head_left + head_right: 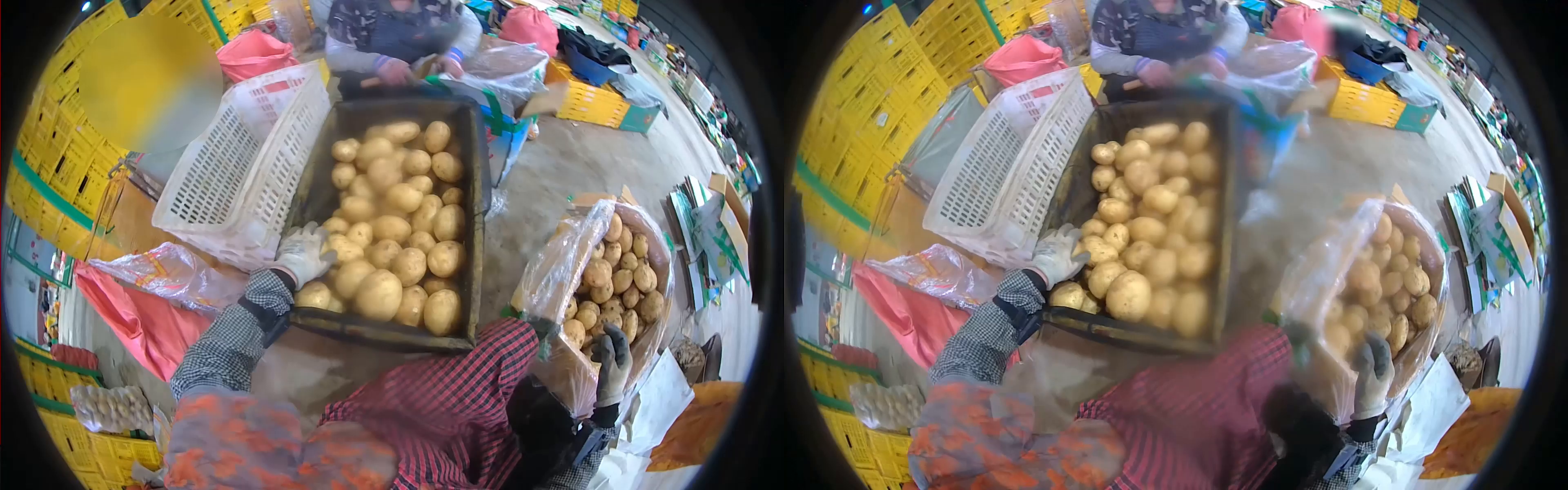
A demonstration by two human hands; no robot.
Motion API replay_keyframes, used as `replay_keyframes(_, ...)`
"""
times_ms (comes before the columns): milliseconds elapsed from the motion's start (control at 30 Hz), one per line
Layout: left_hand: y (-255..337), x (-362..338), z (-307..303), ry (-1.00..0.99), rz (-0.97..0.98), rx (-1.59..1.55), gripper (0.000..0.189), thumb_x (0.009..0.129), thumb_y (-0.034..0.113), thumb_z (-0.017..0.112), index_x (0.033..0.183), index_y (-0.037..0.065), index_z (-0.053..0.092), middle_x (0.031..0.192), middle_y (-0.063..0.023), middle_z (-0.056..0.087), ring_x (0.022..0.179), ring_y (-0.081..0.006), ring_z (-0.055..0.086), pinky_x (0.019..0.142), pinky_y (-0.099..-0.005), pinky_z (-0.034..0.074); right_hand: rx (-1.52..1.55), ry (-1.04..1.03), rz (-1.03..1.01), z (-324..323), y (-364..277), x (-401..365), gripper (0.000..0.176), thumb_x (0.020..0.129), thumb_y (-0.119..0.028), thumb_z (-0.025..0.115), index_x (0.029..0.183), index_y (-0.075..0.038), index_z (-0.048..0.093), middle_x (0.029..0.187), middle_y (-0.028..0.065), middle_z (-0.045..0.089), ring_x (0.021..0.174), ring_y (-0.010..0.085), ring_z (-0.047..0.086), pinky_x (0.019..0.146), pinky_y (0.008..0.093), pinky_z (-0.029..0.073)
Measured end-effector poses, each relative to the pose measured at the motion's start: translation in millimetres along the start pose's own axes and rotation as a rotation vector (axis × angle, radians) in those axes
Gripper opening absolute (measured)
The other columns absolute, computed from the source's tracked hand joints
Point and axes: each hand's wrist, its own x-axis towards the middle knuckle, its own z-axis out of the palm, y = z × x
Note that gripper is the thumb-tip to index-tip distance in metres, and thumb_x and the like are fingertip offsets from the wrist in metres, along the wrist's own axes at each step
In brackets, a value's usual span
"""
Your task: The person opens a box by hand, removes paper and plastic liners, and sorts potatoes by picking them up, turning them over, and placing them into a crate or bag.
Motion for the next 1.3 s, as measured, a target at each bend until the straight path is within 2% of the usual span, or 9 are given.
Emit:
replay_keyframes(100,-1.2,11.4,10.4,0.041,-0.053,0.004,0.054,0.092,0.043,0.055,0.130,0.006,0.054,0.136,-0.0197,0.051,0.119,-0.0371,0.055,0.103,-0.0446,0.042,-0.086,-0.007,-0.040,-7.8,7.6,-4.1,0.032,0.098,-0.016,0.062,0.126,-0.001,0.057,0.095,0.0018,0.064,0.076,0.0067,0.056,0.067,0.0209,0.046)
replay_keyframes(267,8.0,36.0,-28.2,-0.458,-0.062,-0.132,0.067,0.090,0.053,0.053,0.139,0.007,0.049,0.134,-0.0242,0.055,0.122,-0.0384,0.055,0.105,-0.0444,0.043,-0.280,0.009,-0.114,-15.7,-0.7,-13.0,0.033,0.098,-0.015,0.061,0.127,0.000,0.057,0.097,0.0021,0.064,0.077,0.0061,0.055,0.068,0.0203,0.046)
replay_keyframes(367,16.5,37.6,-10.5,-0.377,-0.100,-0.186,0.073,0.086,0.062,0.053,0.135,0.007,0.052,0.130,-0.0235,0.058,0.123,-0.0390,0.054,0.106,-0.0452,0.042,-0.130,0.040,-0.026,-13.0,-19.8,-24.6,0.032,0.098,-0.014,0.061,0.127,0.000,0.057,0.098,0.0033,0.065,0.078,0.0061,0.055,0.069,0.0200,0.046)
replay_keyframes(533,-26.4,37.4,23.3,-0.156,0.017,-1.300,0.039,0.093,0.003,0.062,0.131,0.002,0.055,0.126,-0.0118,0.062,0.120,-0.0192,0.056,0.104,-0.0303,0.045,-0.133,0.019,-0.050,-14.1,-22.0,-22.4,0.032,0.098,-0.013,0.061,0.127,0.000,0.058,0.099,0.0039,0.065,0.078,0.0059,0.055,0.070,0.0200,0.046)
replay_keyframes(633,-6.2,16.9,28.8,-0.050,0.029,-1.178,0.037,0.091,0.001,0.062,0.127,0.001,0.056,0.124,-0.0102,0.063,0.117,-0.0180,0.058,0.102,-0.0303,0.046,-0.256,0.024,-0.084,-15.8,-13.9,-20.0,0.032,0.098,-0.013,0.061,0.126,0.000,0.058,0.098,0.0035,0.065,0.078,0.0058,0.054,0.070,0.0197,0.046)
replay_keyframes(800,-19.2,31.2,34.5,-0.108,-0.016,-0.347,0.040,0.091,0.025,0.059,0.126,0.006,0.058,0.119,-0.0284,0.060,0.108,-0.0439,0.059,0.097,-0.0408,0.048,-0.384,0.002,-0.119,-13.2,-7.8,-12.1,0.032,0.097,-0.012,0.061,0.126,0.001,0.058,0.099,0.0025,0.065,0.079,0.0059,0.055,0.071,0.0195,0.046)
replay_keyframes(967,8.5,8.5,1.2,-0.249,0.033,-0.239,0.060,0.085,0.035,0.063,0.137,0.008,0.051,0.131,-0.0264,0.054,0.125,-0.0386,0.051,0.104,-0.0469,0.043,-0.481,0.016,-0.115,-12.6,-11.6,-17.1,0.031,0.098,-0.011,0.061,0.126,0.001,0.059,0.101,0.0022,0.064,0.081,0.0067,0.056,0.073,0.0204,0.048)
replay_keyframes(1133,-13.0,13.1,66.8,0.235,-0.069,-0.747,0.049,0.086,0.020,0.067,0.130,0.002,0.055,0.123,-0.0227,0.054,0.120,-0.0399,0.050,0.105,-0.0436,0.042,-0.361,0.058,0.046,5.9,-54.5,-15.4,0.033,0.092,-0.018,0.067,0.120,-0.001,0.065,0.104,0.0149,0.072,0.092,0.0199,0.069,0.081,0.0321,0.054)
replay_keyframes(1300,-12.0,18.8,41.8,0.037,0.055,-0.305,0.043,0.086,0.022,0.069,0.121,0.002,0.054,0.118,-0.0209,0.052,0.110,-0.0405,0.054,0.097,-0.0461,0.045,-0.347,0.199,0.080,-18.1,-53.7,-14.9,0.027,0.090,-0.014,0.069,0.114,-0.003,0.069,0.107,0.0177,0.071,0.094,0.0206,0.068,0.084,0.0292,0.052)
